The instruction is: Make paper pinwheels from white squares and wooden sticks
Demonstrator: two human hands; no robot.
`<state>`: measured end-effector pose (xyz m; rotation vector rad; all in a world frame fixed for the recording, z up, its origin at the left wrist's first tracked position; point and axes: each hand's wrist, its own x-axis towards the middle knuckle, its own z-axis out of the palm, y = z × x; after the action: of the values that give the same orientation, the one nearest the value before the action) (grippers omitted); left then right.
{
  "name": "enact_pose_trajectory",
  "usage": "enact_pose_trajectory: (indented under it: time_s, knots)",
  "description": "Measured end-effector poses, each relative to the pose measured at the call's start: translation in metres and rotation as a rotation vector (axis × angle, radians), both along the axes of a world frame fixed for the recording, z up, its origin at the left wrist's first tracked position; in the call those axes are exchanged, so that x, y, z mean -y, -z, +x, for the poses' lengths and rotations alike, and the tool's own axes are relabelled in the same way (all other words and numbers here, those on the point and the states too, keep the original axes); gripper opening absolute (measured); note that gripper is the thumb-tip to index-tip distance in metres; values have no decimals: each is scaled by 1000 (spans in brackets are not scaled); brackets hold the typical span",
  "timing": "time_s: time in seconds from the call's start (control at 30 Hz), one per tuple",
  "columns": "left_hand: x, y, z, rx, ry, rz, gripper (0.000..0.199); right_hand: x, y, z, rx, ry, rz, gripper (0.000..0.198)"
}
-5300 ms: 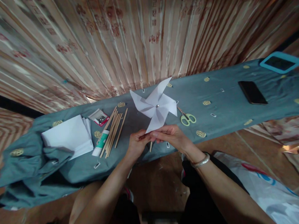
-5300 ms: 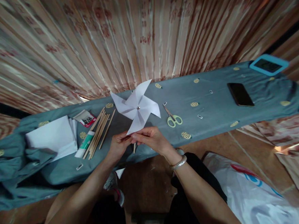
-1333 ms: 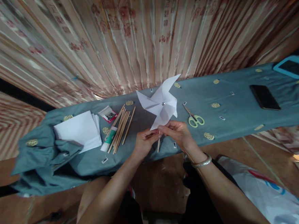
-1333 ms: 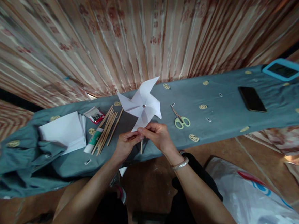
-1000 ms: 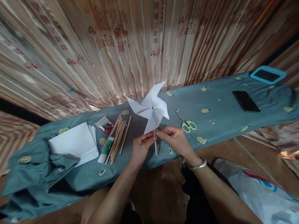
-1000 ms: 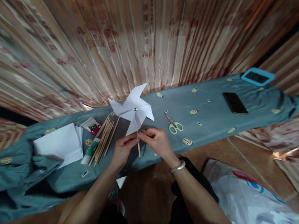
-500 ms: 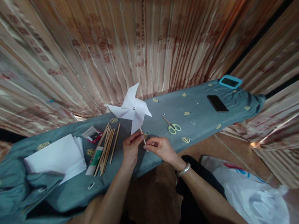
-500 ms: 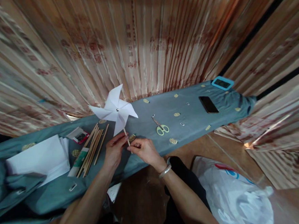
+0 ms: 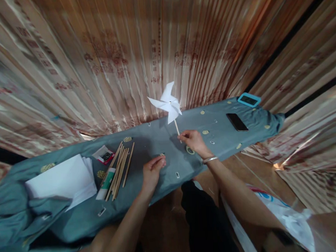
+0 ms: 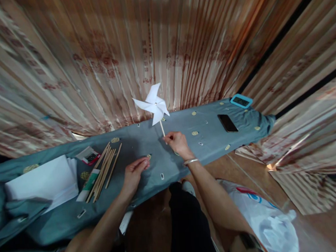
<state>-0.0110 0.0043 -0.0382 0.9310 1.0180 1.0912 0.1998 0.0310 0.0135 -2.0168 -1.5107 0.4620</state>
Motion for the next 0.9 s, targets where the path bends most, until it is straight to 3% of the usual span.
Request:
enact_pose_trajectory:
  time_s: [0.23,0.4,0.63,0.9]
  knots:
    - [7,2,-9,-67,87,38,25,-9,-1,100,395,174,-181,23]
    - [11,6,-8,-127,103,70,21,-15,8,148,569,228,-321,25]
    - [18,11,-3,-139,133,72,21,-18,27,186,671,263,-426,32]
    - [21,11,-5,-145,139,49,21,-22,42,203,673,282,-466,39]
